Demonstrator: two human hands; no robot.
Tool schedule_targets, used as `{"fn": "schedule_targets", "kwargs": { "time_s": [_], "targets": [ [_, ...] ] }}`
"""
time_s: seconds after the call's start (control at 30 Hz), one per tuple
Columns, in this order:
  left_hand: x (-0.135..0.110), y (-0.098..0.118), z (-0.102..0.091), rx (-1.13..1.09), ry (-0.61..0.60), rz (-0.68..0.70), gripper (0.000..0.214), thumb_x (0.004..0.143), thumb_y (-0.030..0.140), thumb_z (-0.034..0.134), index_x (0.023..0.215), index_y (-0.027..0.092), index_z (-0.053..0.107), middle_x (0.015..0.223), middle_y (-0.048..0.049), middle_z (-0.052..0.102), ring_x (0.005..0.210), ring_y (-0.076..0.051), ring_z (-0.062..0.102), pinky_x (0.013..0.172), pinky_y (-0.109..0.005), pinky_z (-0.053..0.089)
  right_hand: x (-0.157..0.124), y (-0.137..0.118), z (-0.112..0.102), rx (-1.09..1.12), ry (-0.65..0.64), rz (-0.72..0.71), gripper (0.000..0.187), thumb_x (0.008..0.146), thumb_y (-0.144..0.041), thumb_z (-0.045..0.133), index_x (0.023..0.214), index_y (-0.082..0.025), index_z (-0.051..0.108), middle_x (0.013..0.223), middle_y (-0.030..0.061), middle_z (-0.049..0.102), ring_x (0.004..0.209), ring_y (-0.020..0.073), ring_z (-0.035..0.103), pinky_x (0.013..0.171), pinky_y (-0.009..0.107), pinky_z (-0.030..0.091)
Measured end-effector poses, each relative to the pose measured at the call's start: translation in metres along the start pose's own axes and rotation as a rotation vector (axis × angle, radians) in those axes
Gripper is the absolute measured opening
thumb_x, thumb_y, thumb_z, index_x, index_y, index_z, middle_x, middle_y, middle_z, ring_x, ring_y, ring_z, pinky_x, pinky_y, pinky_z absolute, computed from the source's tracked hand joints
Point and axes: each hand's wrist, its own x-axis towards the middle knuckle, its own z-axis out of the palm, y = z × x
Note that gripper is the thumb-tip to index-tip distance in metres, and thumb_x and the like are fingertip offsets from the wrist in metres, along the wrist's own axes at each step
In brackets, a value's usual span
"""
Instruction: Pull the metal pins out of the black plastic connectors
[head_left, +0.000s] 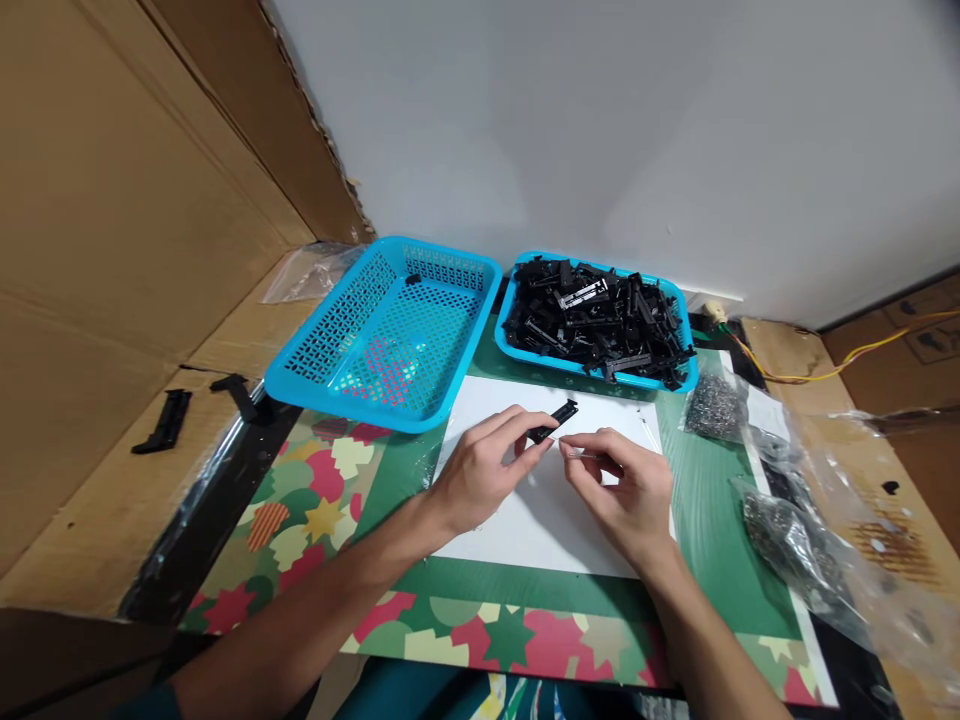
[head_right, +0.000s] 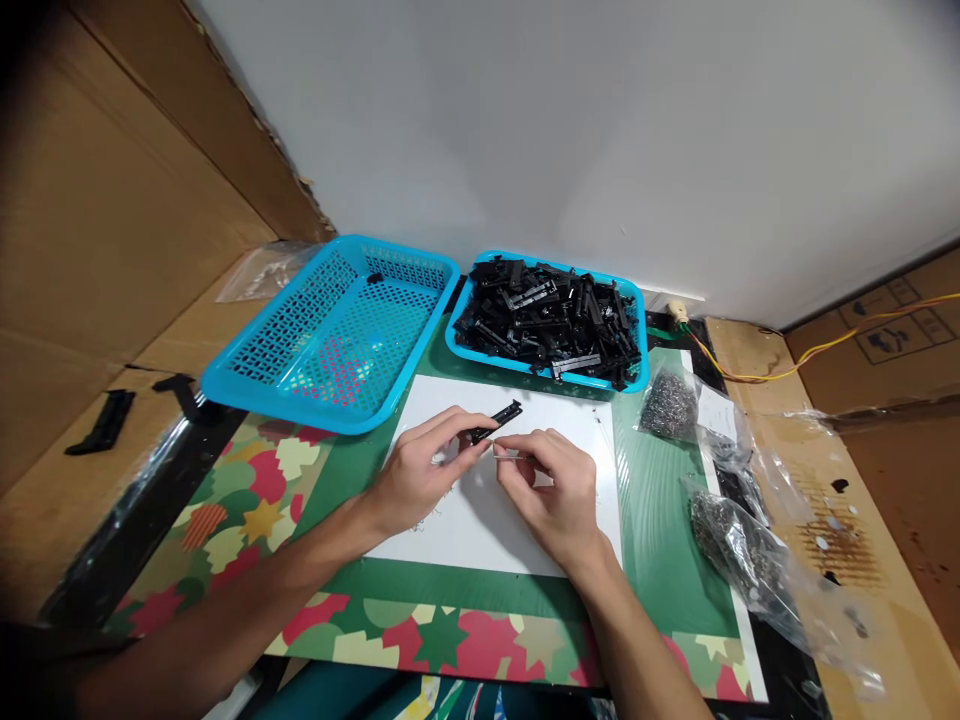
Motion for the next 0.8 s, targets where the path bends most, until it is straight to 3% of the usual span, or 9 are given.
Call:
{"fn": "schedule_targets", "kwargs": {
  "time_s": [0.1, 0.23, 0.5, 0.67, 0.8],
  "targets": [
    [-0.001, -0.002, 0.002, 0.049, 0.120, 0.040, 0.027, 0.103, 0.019, 0.062, 0.130, 0.022, 0.065, 0.106, -0.0043, 0.076, 0.088, -0.016, 0.070, 0.083, -0.028, 0.058, 0.001, -0.002, 0.001, -0.113, 0.044, -0.182, 0.014, 0.095, -0.011, 0.064, 0.097, -0.021, 0.074, 0.062, -0.0027, 0.060, 0.054, 0.0126, 0.052, 0.054, 0.027, 0.046],
    [-0.001, -0.004, 0.003, 0.154, 0.198, 0.204, 0.022, 0.102, 0.012, 0.062, 0.121, 0.021, 0.068, 0.103, -0.0051, 0.080, 0.090, -0.018, 0.076, 0.084, -0.032, 0.061, 0.004, -0.005, 0.000, -0.163, 0.048, -0.307, 0.016, 0.095, -0.008, 0.064, 0.096, -0.021, 0.073, 0.061, -0.0030, 0.058, 0.053, 0.0120, 0.048, 0.053, 0.028, 0.042],
    [-0.005, -0.010, 0.007, 0.099, 0.318, 0.279, 0.026, 0.097, 0.003, 0.065, 0.115, 0.021, 0.069, 0.101, -0.0044, 0.082, 0.093, -0.017, 0.079, 0.088, -0.031, 0.066, 0.000, -0.008, -0.003, 0.005, 0.122, -0.128, 0.014, 0.092, -0.011, 0.069, 0.093, -0.023, 0.075, 0.062, -0.0033, 0.059, 0.052, 0.0123, 0.050, 0.047, 0.026, 0.042],
    [-0.007, -0.014, 0.009, -0.038, 0.313, 0.349, 0.028, 0.097, -0.001, 0.061, 0.115, 0.020, 0.066, 0.113, -0.0095, 0.081, 0.103, -0.019, 0.080, 0.085, -0.032, 0.069, 0.002, -0.008, -0.004, 0.010, 0.026, -0.232, 0.018, 0.093, -0.009, 0.067, 0.100, -0.024, 0.075, 0.063, -0.0027, 0.063, 0.053, 0.0128, 0.052, 0.051, 0.028, 0.046],
    [-0.007, -0.011, 0.004, -0.117, 0.203, 0.385, 0.027, 0.097, -0.005, 0.051, 0.090, 0.020, 0.058, 0.124, -0.0124, 0.079, 0.113, -0.023, 0.077, 0.085, -0.039, 0.070, 0.002, -0.008, -0.004, 0.018, -0.030, -0.322, 0.016, 0.095, -0.011, 0.067, 0.106, -0.022, 0.072, 0.063, -0.0018, 0.063, 0.053, 0.0137, 0.051, 0.052, 0.030, 0.044]
  ]
}}
